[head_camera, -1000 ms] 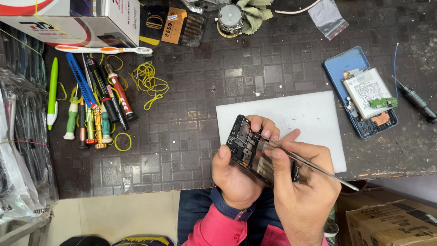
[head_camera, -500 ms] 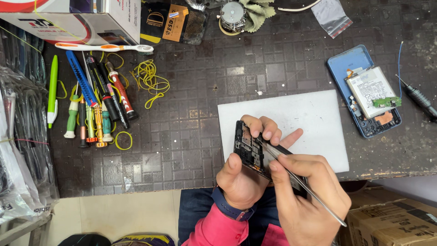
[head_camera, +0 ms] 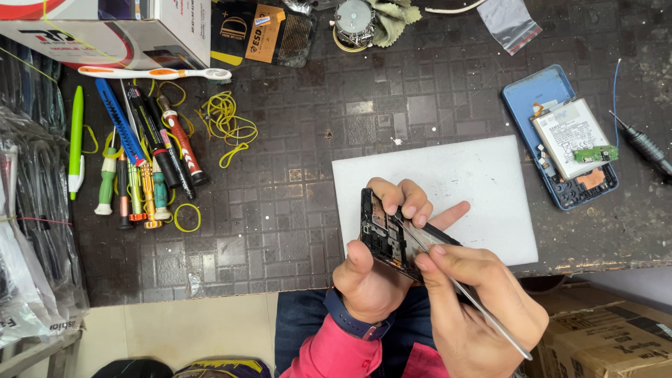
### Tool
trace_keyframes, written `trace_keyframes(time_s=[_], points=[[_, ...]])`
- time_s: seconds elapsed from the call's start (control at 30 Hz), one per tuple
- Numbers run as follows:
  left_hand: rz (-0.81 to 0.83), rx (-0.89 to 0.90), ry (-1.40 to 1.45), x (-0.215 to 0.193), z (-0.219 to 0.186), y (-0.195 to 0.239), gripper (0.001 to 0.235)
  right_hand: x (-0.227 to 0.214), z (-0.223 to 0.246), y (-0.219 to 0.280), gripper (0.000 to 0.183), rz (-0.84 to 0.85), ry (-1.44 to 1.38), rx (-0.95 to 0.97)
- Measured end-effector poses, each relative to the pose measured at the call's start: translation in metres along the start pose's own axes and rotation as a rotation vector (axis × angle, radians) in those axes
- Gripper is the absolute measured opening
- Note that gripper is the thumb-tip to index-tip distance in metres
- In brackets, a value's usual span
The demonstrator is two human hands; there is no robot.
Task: The person disassembles a smartphone by removing the back cover, battery, and internal components using tweezers and a screwdriver. They then reassemble the phone by placing components back and securing the back cover.
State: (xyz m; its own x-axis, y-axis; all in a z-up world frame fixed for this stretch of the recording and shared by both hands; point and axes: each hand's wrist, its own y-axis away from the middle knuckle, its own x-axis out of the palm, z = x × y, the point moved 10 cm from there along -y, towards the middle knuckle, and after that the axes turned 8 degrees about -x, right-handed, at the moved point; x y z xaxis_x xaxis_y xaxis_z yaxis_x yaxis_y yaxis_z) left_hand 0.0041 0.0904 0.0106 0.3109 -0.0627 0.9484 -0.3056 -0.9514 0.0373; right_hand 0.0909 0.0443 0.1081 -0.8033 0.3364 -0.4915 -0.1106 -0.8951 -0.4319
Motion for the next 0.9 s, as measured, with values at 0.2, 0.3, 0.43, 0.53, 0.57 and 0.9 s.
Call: trace_keyframes(time_s=[0.2,0.3,0.43,0.53,0.57,0.9], points=[[-0.008,0.006,-0.014,-0.0023,0.0007,0.0006,0.069,0.0007,-0.0017,0.0036,0.017,-0.021,0.000,0.005],[-0.005,0.013,-0.014,-0.0023,0.0009,0.0005,0.068,0.0019,-0.0022,0.0054,0.017,-0.050,0.002,-0.002],[-0.008,0.022,-0.022,-0.0014,0.0006,0.0001,0.068,0.0018,-0.0016,0.0062,0.017,-0.061,-0.014,-0.019],[-0.009,0.022,-0.009,-0.0008,0.0001,0.0012,0.067,0.0025,0.0019,0.0064,0.016,-0.082,-0.029,-0.057],[-0.006,0.020,-0.001,-0.0006,0.0008,0.0012,0.067,0.0014,0.0031,0.0067,0.016,-0.094,-0.024,-0.072],[0.005,0.039,-0.018,0.0034,-0.0006,0.0025,0.066,-0.0002,-0.0019,0.0036,0.019,-0.064,-0.005,-0.046]])
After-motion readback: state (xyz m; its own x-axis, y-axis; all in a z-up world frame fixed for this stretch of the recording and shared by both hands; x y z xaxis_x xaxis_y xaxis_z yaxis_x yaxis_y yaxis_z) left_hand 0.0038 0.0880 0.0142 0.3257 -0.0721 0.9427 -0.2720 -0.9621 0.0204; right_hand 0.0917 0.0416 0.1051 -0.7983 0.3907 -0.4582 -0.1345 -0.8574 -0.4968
